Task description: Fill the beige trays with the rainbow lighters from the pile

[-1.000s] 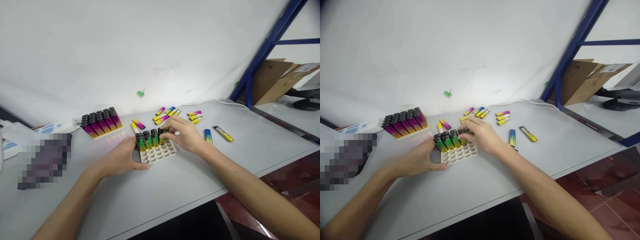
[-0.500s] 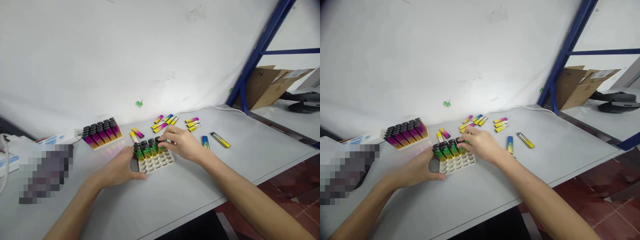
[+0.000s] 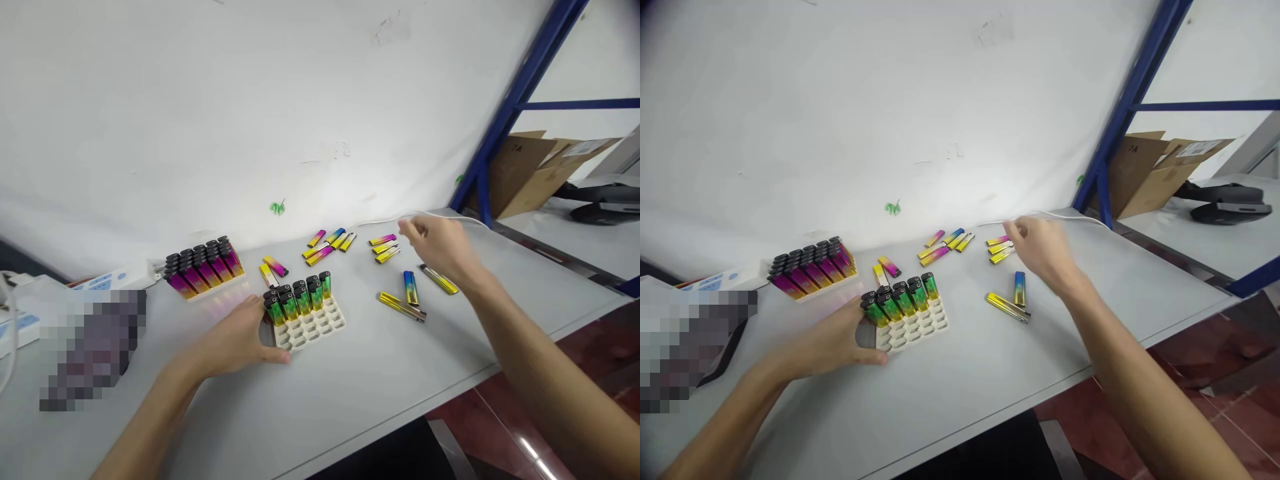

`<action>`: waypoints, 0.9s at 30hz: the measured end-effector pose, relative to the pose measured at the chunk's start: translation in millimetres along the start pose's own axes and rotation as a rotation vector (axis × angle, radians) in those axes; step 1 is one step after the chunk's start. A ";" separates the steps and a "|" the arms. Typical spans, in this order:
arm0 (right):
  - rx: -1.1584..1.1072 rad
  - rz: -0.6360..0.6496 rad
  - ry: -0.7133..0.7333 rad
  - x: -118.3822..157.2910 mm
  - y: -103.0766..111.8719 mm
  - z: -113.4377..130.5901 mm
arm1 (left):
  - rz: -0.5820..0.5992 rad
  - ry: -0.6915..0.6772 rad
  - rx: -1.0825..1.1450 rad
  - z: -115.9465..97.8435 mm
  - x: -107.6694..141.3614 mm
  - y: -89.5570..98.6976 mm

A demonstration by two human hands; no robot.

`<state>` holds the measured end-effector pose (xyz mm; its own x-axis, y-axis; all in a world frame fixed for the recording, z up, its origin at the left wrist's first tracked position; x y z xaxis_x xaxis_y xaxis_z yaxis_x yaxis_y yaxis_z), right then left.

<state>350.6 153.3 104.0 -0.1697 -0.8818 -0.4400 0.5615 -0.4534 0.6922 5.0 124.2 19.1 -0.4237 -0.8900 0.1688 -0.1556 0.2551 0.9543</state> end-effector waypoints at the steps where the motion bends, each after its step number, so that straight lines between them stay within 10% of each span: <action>1: 0.136 0.105 -0.068 1.6 -5.3 -13.9 | -0.006 -0.011 0.006 -0.9 0.2 0.2; 8: 0.449 0.484 -0.195 29.6 -51.7 -54.6 | -0.019 -0.032 0.052 -8.1 1.6 3.4; 20: -0.361 0.405 0.123 19.0 -81.4 52.6 | -0.032 -0.038 0.085 -5.7 0.8 2.6; 27: -0.688 0.446 -0.012 41.2 -111.4 56.6 | 0.001 -0.042 0.052 -5.9 -0.4 -1.8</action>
<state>235.2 160.2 41.2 0.1805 -0.9636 -0.1970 0.9489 0.1178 0.2929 10.7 121.8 18.7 -0.4609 -0.8733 0.1578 -0.2008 0.2758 0.9400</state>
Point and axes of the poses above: each hand's wrist, its own x-axis away from the middle knuckle, its own y-axis out of the back of the hand, z = x × y, the point moved 8 cm from there along -x, towards the middle knuckle, and after that the axes turned 14 degrees about -x, right-handed, at the moved point
